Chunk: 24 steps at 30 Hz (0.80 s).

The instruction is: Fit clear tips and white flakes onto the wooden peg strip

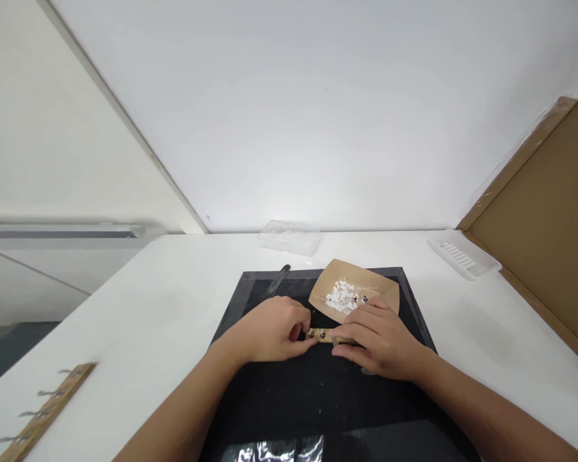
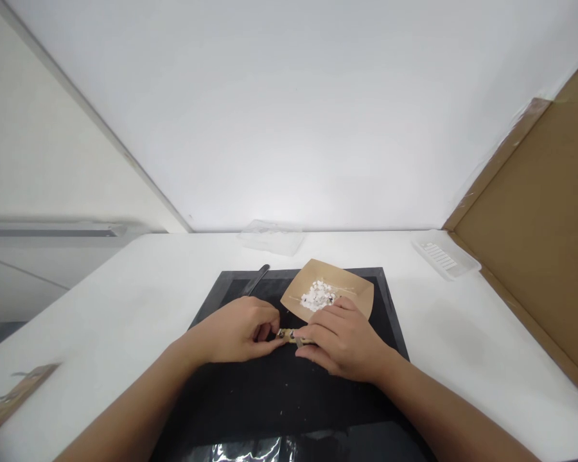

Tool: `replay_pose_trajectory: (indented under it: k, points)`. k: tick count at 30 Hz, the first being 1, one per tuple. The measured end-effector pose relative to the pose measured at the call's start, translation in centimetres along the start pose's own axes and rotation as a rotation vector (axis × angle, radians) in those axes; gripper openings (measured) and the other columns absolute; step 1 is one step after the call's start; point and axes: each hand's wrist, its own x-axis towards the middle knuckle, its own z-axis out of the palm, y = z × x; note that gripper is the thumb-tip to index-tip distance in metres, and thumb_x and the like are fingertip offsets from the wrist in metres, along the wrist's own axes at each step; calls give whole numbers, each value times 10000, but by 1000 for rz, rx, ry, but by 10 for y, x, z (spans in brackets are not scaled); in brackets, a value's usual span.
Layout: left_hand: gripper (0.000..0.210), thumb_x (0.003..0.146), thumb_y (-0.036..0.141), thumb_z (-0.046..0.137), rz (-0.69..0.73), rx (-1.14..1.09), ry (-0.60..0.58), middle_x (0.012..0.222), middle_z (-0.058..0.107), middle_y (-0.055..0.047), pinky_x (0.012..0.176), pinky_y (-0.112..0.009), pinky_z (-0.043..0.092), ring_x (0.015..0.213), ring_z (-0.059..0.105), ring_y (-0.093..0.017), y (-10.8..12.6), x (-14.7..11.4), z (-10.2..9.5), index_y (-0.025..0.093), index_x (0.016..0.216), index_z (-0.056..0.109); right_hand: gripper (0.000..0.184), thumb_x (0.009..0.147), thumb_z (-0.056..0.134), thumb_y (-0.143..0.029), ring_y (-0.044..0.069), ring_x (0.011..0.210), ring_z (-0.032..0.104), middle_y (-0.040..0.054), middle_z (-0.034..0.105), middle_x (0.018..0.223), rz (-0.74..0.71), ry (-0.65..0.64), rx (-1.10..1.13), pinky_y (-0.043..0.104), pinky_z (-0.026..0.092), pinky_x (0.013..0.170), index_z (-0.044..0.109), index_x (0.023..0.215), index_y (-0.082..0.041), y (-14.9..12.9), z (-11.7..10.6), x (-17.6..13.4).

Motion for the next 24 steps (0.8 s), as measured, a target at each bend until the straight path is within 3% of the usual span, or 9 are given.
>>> replay_pose_trajectory:
  k: [8,12,18,24]
  points:
    - [76,799,233,789,-66,-150,-69,722,728,17,618,-250,429,644,652,-139,-8,4,-1,188,805,728,163,1043,702,-340,173,837,685,18,782,969,13,6,-32,371,389,819,679,1118,-197,0,-2,2]
    - [170,779,243,826,-48,-249,-92,788,758,4,610,-238,444,654,657,-136,-12,4,-1,190,935,785,150,1045,692,-318,168,780,648,13,772,902,-68,25,-150,369,373,778,690,1110,-182,-8,-3,8]
    - [160,763,271,872,-106,-346,-158,776,786,-8,607,-235,454,672,703,-151,-16,5,4,192,893,825,145,1043,702,-319,148,756,635,-5,766,874,-131,69,-190,358,354,755,703,1096,-184,-20,-1,18]
    - [307,689,454,950,-118,-414,-186,676,743,2,540,-245,389,576,630,-136,-18,8,15,190,766,812,106,1031,717,-264,137,722,613,-9,733,838,-235,30,-280,349,336,723,709,1062,-162,-25,-7,29]
